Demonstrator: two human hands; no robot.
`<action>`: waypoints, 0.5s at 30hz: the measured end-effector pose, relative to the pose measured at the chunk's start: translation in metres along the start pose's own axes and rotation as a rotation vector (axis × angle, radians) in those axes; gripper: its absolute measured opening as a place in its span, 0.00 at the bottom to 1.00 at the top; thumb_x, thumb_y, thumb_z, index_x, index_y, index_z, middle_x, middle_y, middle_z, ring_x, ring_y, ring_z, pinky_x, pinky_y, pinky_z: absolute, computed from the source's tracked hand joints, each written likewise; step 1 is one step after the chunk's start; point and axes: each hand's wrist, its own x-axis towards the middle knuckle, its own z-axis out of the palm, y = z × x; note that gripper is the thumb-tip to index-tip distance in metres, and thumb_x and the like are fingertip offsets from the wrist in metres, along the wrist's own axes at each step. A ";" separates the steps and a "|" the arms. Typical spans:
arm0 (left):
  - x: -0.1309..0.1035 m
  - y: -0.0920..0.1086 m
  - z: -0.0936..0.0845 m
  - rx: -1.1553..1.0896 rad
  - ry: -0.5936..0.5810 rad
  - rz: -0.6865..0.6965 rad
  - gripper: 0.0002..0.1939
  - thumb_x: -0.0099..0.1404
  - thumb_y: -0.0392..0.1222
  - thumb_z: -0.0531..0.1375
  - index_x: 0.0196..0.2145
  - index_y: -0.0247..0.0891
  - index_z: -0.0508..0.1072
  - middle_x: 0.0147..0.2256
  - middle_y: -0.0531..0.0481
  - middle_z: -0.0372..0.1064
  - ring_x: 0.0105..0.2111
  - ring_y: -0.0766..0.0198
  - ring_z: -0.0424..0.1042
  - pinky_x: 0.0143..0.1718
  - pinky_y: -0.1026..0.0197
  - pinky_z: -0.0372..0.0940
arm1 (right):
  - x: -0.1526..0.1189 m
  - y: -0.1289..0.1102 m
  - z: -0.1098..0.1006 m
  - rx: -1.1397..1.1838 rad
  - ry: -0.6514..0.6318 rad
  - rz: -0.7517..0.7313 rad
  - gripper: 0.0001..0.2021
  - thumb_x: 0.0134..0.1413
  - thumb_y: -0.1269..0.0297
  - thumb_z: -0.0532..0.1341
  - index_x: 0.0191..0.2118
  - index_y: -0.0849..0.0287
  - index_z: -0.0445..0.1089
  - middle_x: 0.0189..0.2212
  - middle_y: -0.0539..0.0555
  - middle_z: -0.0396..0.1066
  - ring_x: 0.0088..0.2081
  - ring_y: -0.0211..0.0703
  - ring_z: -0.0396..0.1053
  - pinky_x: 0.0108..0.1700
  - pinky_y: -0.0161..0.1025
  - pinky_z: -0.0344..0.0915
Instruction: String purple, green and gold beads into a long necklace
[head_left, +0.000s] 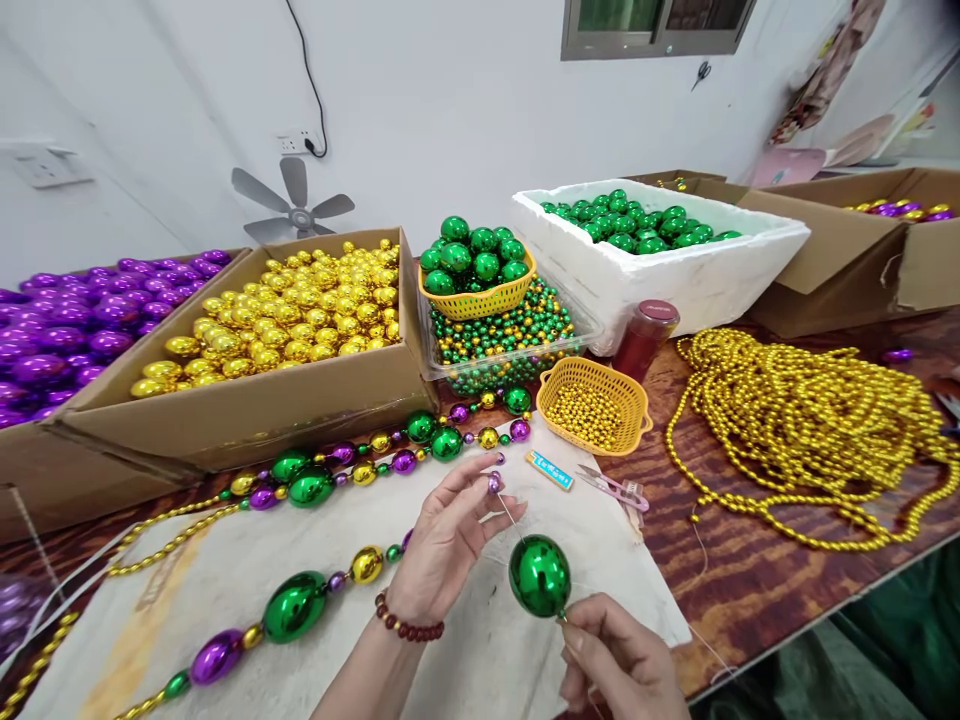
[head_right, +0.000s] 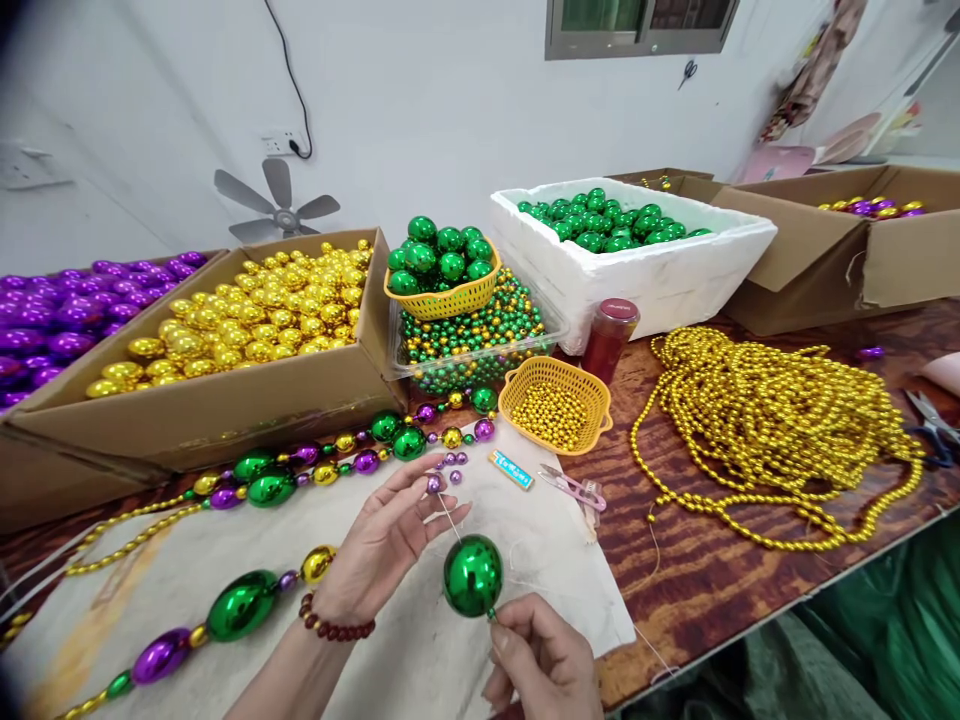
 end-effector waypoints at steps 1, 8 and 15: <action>-0.001 -0.003 0.000 0.021 0.010 -0.006 0.14 0.65 0.36 0.59 0.48 0.36 0.73 0.38 0.47 0.71 0.39 0.60 0.72 0.52 0.47 0.63 | 0.003 0.001 0.002 0.029 -0.015 -0.026 0.18 0.49 0.49 0.66 0.30 0.63 0.70 0.17 0.51 0.67 0.18 0.34 0.63 0.22 0.29 0.60; -0.009 -0.033 0.004 -0.012 0.114 -0.047 0.11 0.62 0.40 0.61 0.42 0.35 0.74 0.36 0.44 0.72 0.40 0.59 0.71 0.38 0.61 0.64 | 0.011 0.012 0.011 0.117 -0.012 -0.064 0.16 0.48 0.52 0.67 0.32 0.62 0.72 0.21 0.51 0.67 0.22 0.36 0.65 0.25 0.31 0.62; -0.015 -0.048 0.020 -0.007 0.098 0.019 0.13 0.65 0.45 0.58 0.43 0.35 0.73 0.36 0.42 0.72 0.41 0.57 0.71 0.36 0.62 0.63 | 0.010 0.021 0.004 0.029 0.026 -0.096 0.15 0.54 0.52 0.63 0.31 0.60 0.68 0.21 0.49 0.67 0.24 0.36 0.65 0.29 0.30 0.61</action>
